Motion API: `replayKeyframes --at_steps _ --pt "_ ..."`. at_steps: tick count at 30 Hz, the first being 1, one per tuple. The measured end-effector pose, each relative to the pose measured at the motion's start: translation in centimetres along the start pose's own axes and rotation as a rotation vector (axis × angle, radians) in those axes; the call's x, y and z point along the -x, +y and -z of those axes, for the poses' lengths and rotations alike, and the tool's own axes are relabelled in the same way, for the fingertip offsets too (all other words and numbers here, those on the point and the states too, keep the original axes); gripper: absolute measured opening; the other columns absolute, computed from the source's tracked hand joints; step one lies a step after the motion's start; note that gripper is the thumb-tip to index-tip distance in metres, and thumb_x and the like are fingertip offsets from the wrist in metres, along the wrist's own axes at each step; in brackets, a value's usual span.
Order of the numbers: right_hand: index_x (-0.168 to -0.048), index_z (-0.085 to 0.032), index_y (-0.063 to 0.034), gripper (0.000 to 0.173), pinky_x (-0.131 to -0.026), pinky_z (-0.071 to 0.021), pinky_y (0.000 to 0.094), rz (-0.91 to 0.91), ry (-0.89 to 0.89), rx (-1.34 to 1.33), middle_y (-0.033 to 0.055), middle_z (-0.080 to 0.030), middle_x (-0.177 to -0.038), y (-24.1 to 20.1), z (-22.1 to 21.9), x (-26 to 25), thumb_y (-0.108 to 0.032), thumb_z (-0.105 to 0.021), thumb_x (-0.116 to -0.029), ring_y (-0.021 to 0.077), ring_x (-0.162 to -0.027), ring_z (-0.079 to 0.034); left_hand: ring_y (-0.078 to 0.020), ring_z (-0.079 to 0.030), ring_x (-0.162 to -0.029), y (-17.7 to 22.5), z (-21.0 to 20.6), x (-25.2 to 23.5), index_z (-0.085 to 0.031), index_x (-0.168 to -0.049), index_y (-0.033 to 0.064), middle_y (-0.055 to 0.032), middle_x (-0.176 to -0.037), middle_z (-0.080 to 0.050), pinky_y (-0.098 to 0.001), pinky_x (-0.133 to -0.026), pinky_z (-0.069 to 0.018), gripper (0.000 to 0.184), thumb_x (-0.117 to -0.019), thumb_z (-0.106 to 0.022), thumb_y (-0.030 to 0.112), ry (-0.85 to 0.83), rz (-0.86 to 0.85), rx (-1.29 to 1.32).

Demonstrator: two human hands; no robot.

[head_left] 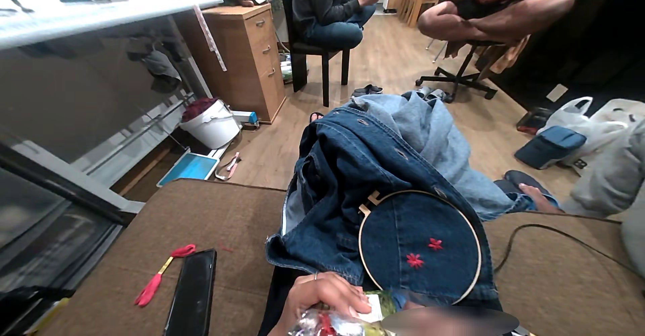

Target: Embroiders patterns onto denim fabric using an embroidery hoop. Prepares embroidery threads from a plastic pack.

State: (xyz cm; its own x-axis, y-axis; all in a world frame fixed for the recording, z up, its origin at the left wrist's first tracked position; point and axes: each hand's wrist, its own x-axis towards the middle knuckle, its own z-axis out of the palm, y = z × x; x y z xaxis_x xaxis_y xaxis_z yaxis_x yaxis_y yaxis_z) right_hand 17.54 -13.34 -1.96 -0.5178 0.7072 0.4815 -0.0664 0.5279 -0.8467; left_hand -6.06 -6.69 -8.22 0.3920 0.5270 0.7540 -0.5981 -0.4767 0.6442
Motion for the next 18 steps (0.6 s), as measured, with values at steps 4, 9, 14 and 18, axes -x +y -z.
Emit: replayKeyframes --at_steps 4,9,14,18 --pt "-0.108 -0.065 0.0058 0.034 -0.092 -0.0479 0.0261 0.01 0.007 0.051 0.018 -0.065 -0.096 -0.3 -0.1 -0.6 -0.026 -0.054 -0.1049 0.0168 -0.098 -0.062 -0.0208 -0.07 -0.111 0.2 -0.1 -0.1 -0.064 -0.112 0.005 -0.0093 -0.11 -0.072 -0.0411 -0.103 -0.055 0.021 -0.1047 -0.058 0.024 0.003 0.021 0.006" --pt "-0.113 -0.068 0.005 0.029 -0.098 -0.0515 0.0233 0.015 0.048 0.037 0.0138 -0.071 -0.107 -0.9 -0.7 -2.1 -0.021 -0.066 -0.1001 0.0102 -0.107 -0.066 -0.0199 -0.069 -0.111 0.5 -0.2 0.0 -0.064 -0.113 0.0046 -0.0096 -0.112 -0.071 -0.0399 -0.104 -0.055 0.023 -0.1031 -0.061 0.025 0.011 0.039 -0.075" --pt "-0.123 -0.065 0.0052 0.034 -0.102 -0.0524 0.0245 -0.028 0.102 0.008 0.0141 -0.071 -0.117 -1.5 -1.3 -3.0 -0.015 -0.071 -0.0967 0.0085 -0.114 -0.065 -0.0186 -0.067 -0.115 0.9 -0.2 0.0 -0.061 -0.114 0.0045 -0.0093 -0.115 -0.069 -0.0382 -0.105 -0.0537 0.023 -0.1 -0.066 0.022 0.013 0.079 -0.079" --pt "-0.114 -0.068 0.0071 0.025 -0.099 -0.0513 0.0231 -0.012 0.135 0.041 0.0153 -0.071 -0.11 -1.3 -1.4 -3.1 -0.015 -0.059 -0.1039 0.0087 -0.109 -0.066 -0.0177 -0.066 -0.115 0.7 -0.2 0.3 -0.062 -0.115 0.0066 -0.0075 -0.117 -0.068 -0.0393 -0.105 -0.0531 0.023 -0.0998 -0.066 0.023 0.015 0.1 -0.066"
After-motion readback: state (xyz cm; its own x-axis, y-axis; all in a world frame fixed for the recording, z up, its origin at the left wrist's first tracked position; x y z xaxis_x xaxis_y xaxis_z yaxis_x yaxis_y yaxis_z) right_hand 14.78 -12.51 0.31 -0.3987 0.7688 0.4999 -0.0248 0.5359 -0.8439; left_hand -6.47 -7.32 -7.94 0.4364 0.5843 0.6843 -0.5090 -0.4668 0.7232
